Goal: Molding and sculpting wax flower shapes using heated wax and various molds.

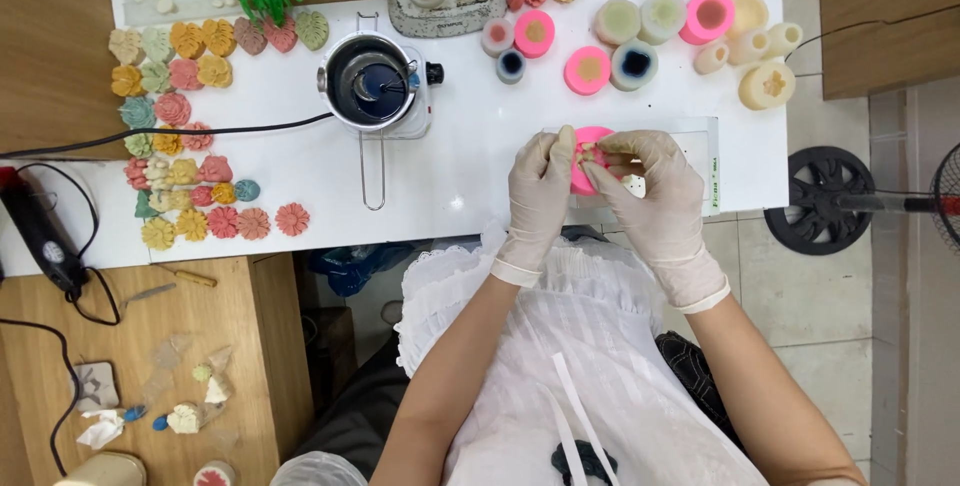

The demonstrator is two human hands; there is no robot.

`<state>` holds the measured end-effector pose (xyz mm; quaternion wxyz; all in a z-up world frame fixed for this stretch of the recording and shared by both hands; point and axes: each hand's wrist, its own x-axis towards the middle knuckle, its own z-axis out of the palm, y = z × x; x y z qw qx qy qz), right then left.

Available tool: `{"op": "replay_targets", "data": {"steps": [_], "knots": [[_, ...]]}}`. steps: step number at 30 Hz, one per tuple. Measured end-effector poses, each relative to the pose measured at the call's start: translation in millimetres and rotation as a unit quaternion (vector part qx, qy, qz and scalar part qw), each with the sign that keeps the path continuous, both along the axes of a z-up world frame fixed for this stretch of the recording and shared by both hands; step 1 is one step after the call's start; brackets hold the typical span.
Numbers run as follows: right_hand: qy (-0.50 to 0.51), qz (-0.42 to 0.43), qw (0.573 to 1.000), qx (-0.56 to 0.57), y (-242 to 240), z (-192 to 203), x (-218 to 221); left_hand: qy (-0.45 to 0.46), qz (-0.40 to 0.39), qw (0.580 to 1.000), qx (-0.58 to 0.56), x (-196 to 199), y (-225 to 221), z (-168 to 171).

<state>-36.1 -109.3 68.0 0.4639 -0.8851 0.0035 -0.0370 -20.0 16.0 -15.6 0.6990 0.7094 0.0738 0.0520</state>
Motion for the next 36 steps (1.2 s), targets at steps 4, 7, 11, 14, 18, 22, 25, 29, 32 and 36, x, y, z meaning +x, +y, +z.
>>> {"op": "replay_targets", "data": {"steps": [4,7,11,14,18,22,25,29,32,36], "knots": [[-0.046,0.071,0.996,-0.015,7.3,-3.2,-5.0,0.003,0.021,0.999,0.025,-11.1,8.3,-8.1],[-0.027,0.087,0.995,-0.029,19.3,-7.1,-6.3,0.026,0.046,0.998,0.026,-18.2,19.6,-17.4],[-0.036,0.102,0.991,-0.079,26.1,-16.2,-7.1,0.044,0.066,0.997,0.0,-22.8,20.8,-40.4],[-0.054,0.111,0.988,-0.093,28.9,-18.7,-7.6,0.045,0.08,0.996,-0.006,-20.8,21.2,-41.3],[-0.073,0.118,0.984,-0.11,34.5,-13.3,-7.1,0.071,0.082,0.994,-0.023,-18.4,19.7,-36.0],[-0.091,0.127,0.976,-0.149,35.0,-12.6,-5.8,0.069,0.086,0.994,-0.022,-17.3,14.0,-45.9],[-0.087,0.147,0.979,-0.116,31.1,-16.7,-4.1,0.065,0.079,0.995,0.003,-17.0,12.6,-44.7],[-0.059,0.139,0.981,-0.121,23.8,-25.0,-6.2,0.077,0.061,0.995,0.024,-19.6,7.2,-47.0],[-0.059,0.133,0.985,-0.096,22.3,-28.4,-6.1,0.079,0.063,0.994,0.038,-16.7,4.1,-55.0],[-0.089,0.138,0.973,-0.165,22.8,-23.1,-5.6,0.089,0.048,0.994,0.033,-16.9,4.6,-47.5]]}}
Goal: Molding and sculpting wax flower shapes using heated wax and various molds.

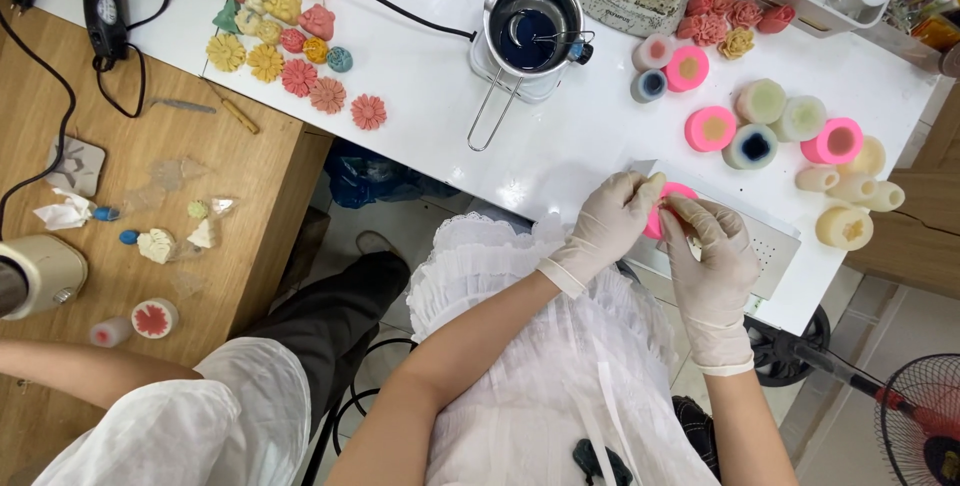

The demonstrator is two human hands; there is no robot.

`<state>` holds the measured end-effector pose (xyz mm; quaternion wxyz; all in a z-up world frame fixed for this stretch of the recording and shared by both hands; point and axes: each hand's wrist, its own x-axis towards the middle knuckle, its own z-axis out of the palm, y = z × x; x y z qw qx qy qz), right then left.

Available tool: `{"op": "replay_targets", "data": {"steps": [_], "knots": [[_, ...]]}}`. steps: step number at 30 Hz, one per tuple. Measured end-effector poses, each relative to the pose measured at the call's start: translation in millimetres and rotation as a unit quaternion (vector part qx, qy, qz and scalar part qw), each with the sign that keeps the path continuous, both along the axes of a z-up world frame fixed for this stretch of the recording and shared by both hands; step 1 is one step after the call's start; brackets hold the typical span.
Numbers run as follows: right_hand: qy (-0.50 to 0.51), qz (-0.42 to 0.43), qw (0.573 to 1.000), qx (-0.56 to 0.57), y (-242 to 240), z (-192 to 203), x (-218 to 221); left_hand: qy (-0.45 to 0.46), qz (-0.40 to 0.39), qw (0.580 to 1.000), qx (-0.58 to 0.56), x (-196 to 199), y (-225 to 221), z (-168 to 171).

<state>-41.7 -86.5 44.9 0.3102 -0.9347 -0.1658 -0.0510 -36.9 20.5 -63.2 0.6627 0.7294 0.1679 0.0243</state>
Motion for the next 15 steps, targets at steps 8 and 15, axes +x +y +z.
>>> {"op": "replay_targets", "data": {"steps": [8,15], "knots": [[-0.035,0.034,0.998,-0.04,-16.2,-7.6,2.4,0.096,-0.069,0.989,-0.09,4.5,11.7,22.3],[0.006,0.043,0.999,-0.021,-1.8,20.2,-0.8,0.055,-0.048,0.994,-0.086,-1.5,13.5,26.3]]}}
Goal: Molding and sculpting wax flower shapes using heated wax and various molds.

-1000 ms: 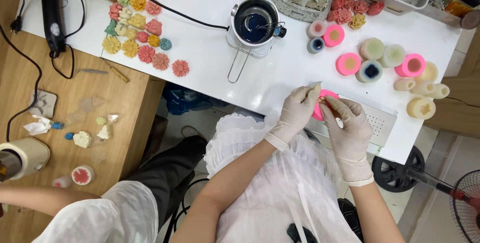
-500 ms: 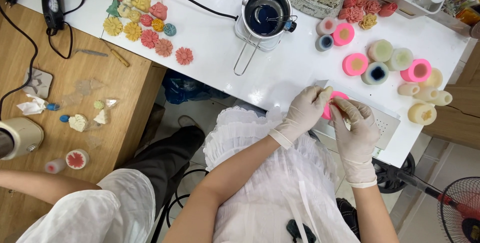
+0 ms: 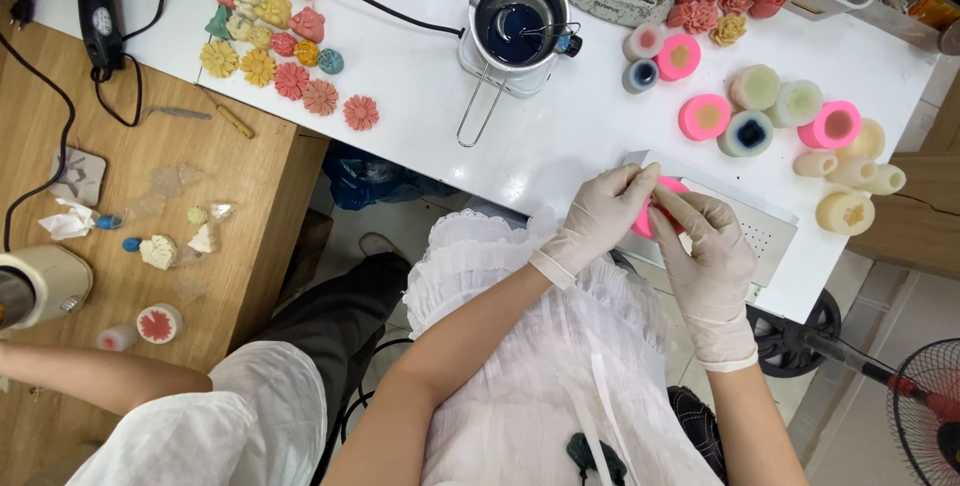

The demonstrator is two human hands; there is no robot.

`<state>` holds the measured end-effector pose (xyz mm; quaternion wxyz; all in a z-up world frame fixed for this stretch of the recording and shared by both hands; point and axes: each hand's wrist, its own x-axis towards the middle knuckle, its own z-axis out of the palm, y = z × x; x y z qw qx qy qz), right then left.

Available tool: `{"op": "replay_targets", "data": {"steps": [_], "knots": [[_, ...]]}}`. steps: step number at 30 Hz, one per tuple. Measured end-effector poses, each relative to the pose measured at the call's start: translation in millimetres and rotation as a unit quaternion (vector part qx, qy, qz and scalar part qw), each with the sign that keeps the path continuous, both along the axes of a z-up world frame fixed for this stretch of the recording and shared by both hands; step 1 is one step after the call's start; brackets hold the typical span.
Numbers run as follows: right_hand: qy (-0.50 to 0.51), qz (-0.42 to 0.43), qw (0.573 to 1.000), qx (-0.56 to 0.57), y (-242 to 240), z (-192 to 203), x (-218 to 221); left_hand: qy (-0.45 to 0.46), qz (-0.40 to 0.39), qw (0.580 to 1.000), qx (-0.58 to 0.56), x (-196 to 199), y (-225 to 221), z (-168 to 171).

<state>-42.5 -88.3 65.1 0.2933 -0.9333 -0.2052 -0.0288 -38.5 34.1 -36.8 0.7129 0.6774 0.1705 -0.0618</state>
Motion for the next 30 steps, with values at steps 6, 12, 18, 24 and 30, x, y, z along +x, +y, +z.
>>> {"op": "replay_targets", "data": {"steps": [6,12,18,24,30], "knots": [[-0.012,-0.024,0.997,0.071,-15.1,-20.1,-3.5,-0.022,0.003,0.999,0.025,-0.8,-2.2,6.4],[0.016,-0.02,0.992,0.122,-25.3,-23.3,-7.3,-0.044,-0.009,0.999,0.003,-4.2,-11.4,-3.0],[-0.053,-0.002,0.994,0.097,-28.0,-21.6,-7.1,0.001,-0.047,0.998,0.031,-2.2,-8.7,12.5],[-0.056,-0.025,0.996,0.06,-36.0,-21.3,-9.0,0.004,-0.079,0.997,-0.01,-2.6,-14.2,0.1],[-0.014,-0.009,0.997,0.081,-28.1,3.1,0.1,-0.05,-0.056,0.996,-0.052,-2.1,-13.7,11.1]]}}
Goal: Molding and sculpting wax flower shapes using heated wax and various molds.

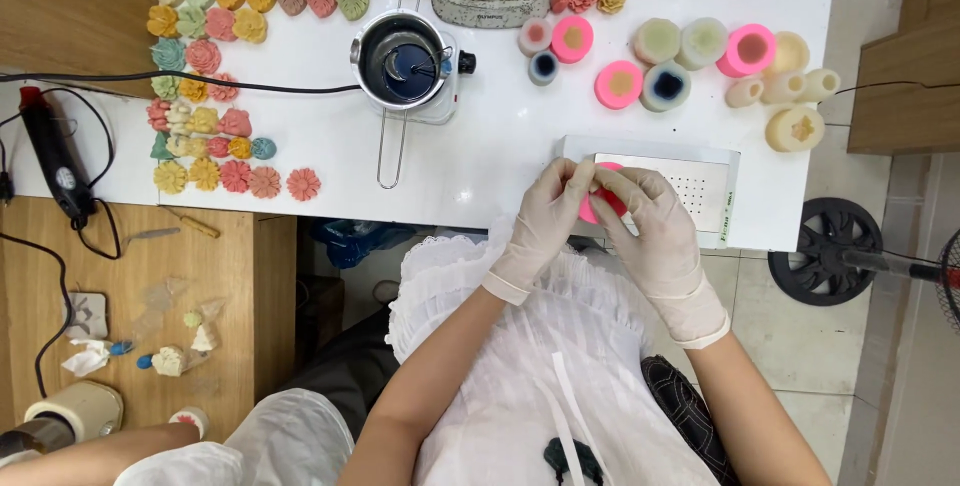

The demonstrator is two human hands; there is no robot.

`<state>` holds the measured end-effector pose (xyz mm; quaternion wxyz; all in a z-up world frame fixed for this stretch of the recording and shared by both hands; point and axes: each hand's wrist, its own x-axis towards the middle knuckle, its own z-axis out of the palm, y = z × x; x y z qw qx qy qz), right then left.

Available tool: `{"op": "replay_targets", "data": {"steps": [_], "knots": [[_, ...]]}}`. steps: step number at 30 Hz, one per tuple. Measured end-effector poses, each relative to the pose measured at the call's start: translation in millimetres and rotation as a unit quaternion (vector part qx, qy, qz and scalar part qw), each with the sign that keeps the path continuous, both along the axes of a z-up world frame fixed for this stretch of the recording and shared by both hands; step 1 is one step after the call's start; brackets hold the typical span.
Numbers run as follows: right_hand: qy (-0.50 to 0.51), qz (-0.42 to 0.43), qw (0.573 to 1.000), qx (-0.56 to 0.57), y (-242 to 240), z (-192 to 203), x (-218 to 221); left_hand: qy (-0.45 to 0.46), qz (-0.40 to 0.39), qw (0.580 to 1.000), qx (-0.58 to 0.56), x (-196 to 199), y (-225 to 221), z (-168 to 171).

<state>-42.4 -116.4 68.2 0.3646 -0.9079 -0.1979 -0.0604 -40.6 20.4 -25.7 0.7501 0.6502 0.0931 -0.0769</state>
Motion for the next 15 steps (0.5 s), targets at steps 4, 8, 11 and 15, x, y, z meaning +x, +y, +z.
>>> {"op": "replay_targets", "data": {"steps": [4,8,11,15], "knots": [[0.003,-0.033,0.997,0.066,16.7,0.1,15.1,-0.002,0.029,0.999,-0.032,13.3,21.3,3.6],[0.119,-0.049,0.984,0.124,43.6,3.8,55.0,0.006,0.076,0.995,-0.066,37.2,71.5,3.9],[0.28,-0.011,0.942,0.183,70.5,-12.0,92.7,0.02,0.113,0.991,-0.065,62.5,120.9,-4.3],[0.448,0.055,0.829,0.33,124.6,-41.5,147.1,-0.041,0.082,0.995,-0.026,94.7,190.9,-9.0]]}}
